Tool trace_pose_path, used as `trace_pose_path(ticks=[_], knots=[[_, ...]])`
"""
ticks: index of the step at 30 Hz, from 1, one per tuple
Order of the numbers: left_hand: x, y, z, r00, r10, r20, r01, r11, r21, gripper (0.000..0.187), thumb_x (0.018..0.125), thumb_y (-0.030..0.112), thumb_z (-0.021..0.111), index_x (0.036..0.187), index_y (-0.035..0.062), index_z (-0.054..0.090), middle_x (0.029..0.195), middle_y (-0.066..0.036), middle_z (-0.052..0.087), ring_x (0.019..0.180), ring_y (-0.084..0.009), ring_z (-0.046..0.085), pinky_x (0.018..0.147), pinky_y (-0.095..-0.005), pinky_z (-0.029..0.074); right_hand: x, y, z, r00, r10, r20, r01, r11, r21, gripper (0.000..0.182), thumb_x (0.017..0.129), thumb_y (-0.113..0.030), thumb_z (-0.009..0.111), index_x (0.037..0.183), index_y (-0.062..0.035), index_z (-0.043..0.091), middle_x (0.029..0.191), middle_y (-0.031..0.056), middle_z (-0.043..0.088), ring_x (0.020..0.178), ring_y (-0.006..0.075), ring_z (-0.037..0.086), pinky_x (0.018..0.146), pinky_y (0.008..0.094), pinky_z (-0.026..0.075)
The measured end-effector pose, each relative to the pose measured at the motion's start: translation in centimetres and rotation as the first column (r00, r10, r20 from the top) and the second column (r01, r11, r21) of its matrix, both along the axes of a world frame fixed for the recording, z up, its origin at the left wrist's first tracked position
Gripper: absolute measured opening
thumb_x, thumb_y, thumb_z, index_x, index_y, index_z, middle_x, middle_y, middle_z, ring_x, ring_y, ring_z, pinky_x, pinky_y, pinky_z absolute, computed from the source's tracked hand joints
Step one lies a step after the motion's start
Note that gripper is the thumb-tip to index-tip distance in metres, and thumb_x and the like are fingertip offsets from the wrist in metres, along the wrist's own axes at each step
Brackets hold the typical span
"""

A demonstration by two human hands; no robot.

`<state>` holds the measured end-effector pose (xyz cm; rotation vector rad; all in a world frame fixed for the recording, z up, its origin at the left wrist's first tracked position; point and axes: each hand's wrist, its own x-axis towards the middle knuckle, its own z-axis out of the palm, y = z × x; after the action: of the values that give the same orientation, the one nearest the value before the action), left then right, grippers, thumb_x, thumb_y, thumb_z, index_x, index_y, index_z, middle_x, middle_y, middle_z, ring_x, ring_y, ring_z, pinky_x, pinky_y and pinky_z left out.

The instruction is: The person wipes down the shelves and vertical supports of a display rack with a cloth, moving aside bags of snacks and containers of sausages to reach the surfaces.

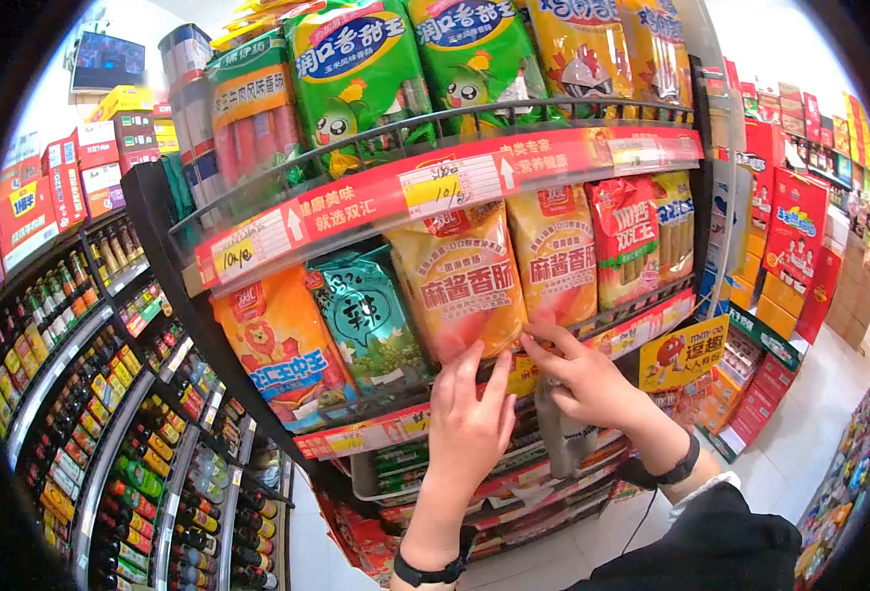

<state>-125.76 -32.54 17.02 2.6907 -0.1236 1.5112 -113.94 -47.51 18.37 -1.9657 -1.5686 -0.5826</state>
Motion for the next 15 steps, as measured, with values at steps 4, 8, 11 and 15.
trace_pose_path(ticks=[4, 8, 11, 15], knots=[[1.6, 0.4, -0.2, 0.997, 0.073, 0.012, -0.073, 0.996, 0.047, 0.049, 0.07, 0.012, 0.067, 0.118, 0.0107, 0.056, 0.127, -0.015, 0.04, 0.111, -0.0336, 0.042, 0.094, -0.0448, 0.036, 0.4, 0.1, 0.2, 0.999, 0.025, -0.019, -0.026, 1.0, -0.013, 0.067, 0.067, -0.002, 0.054, 0.131, -0.0081, 0.04, 0.134, 0.0147, 0.035, 0.114, 0.0343, 0.048, 0.084, 0.0401, 0.049], [2.4, 0.0, -0.3, 0.988, 0.141, 0.063, -0.146, 0.986, 0.077, 0.049, 0.069, 0.012, 0.066, 0.117, 0.0108, 0.058, 0.12, -0.013, 0.043, 0.106, -0.0318, 0.044, 0.09, -0.0443, 0.037, 1.1, 0.2, 0.2, 0.997, 0.066, -0.044, -0.067, 0.998, -0.015, 0.067, 0.066, -0.001, 0.053, 0.131, -0.0089, 0.04, 0.134, 0.0146, 0.034, 0.114, 0.034, 0.048, 0.081, 0.0399, 0.05], [3.4, -1.6, -0.7, 0.986, 0.131, 0.105, -0.136, 0.99, 0.038, 0.044, 0.068, 0.01, 0.065, 0.112, 0.0087, 0.06, 0.11, -0.012, 0.048, 0.099, -0.0308, 0.047, 0.086, -0.0423, 0.039, 1.5, -0.1, -0.1, 0.991, 0.106, -0.08, -0.105, 0.994, 0.015, 0.068, 0.065, 0.0, 0.052, 0.131, -0.0096, 0.04, 0.136, 0.0145, 0.033, 0.114, 0.0344, 0.048, 0.083, 0.0395, 0.05], [4.9, -2.3, -1.4, 0.972, 0.095, 0.216, -0.076, 0.993, -0.095, 0.029, 0.067, 0.005, 0.062, 0.096, 0.0051, 0.063, 0.094, -0.012, 0.053, 0.085, -0.0304, 0.052, 0.077, -0.0406, 0.042, 3.5, -1.7, -0.4, 0.895, 0.391, -0.215, -0.331, 0.905, 0.268, 0.053, 0.065, -0.001, 0.055, 0.118, -0.0065, 0.052, 0.125, 0.0139, 0.047, 0.116, 0.0307, 0.048, 0.092, 0.0382, 0.043]])
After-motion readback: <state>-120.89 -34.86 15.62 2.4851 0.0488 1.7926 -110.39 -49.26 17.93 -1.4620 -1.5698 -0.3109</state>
